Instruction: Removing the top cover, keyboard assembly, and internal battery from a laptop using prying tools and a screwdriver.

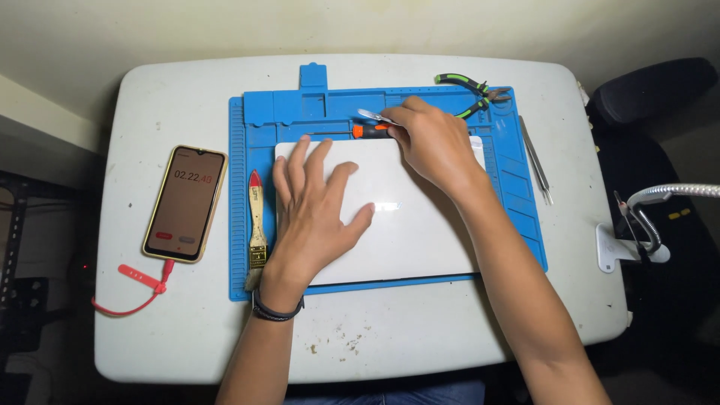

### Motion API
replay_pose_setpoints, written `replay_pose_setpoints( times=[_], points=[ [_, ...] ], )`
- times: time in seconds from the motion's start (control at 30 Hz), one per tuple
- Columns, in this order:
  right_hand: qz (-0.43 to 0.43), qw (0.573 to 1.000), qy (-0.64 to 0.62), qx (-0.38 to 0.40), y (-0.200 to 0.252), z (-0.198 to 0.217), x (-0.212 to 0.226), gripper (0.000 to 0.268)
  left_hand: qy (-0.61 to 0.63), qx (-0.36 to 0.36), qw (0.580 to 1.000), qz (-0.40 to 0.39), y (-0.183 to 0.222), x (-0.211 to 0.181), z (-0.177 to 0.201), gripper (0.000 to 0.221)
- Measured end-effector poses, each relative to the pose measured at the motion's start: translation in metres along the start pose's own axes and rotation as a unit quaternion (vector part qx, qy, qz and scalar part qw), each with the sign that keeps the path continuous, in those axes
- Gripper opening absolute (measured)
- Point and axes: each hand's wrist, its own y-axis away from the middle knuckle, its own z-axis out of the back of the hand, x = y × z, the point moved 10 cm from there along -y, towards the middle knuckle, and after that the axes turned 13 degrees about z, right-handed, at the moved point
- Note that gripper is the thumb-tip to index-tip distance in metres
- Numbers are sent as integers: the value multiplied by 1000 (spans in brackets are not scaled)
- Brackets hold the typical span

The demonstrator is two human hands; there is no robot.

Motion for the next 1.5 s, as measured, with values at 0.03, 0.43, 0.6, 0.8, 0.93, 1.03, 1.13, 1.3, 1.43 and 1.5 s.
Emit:
replay_pose_setpoints(
  times=[0.03, 0.43, 0.6, 0.8, 0.93, 1.03, 1.13, 1.3, 1.43, 1.5],
  points=[
    [-2, 1000, 2, -1, -5, 1, -4, 22, 1, 0, 1000, -2, 0, -1, -2, 52],
    [-32, 991, -58, 112, -9, -11, -24, 27, -3, 100, 995, 28, -1, 7, -28, 67],
    [-19, 990, -120, 72, 6, 6, -19, 30, -5, 107, 994, 36, 0, 6, -28, 67],
    [-109, 986, -124, -2, 63, 32, -60, 27, -12, 111, 993, 42, 1, 4, -25, 65],
    [-244, 965, -94, 1, 115, 57, -85, 14, -21, 115, 992, 38, 3, 2, -27, 65],
    [-328, 942, -64, 25, 139, 66, -99, 17, -21, 112, 992, 47, 1, 4, -26, 64],
    [-365, 927, -76, 51, 152, 51, -113, 25, -10, 118, 992, 51, 2, 4, -25, 64],
    [-378, 915, -79, 119, 158, 25, -114, 26, -14, 119, 992, 45, 2, 1, -24, 65],
    [-388, 910, -64, 135, 156, 29, -102, 27, -13, 116, 992, 42, 2, 3, -25, 65],
    [-388, 910, -60, 133, 156, 30, -102, 28, -4, 113, 993, 37, 2, 3, -23, 64]
  ],
)
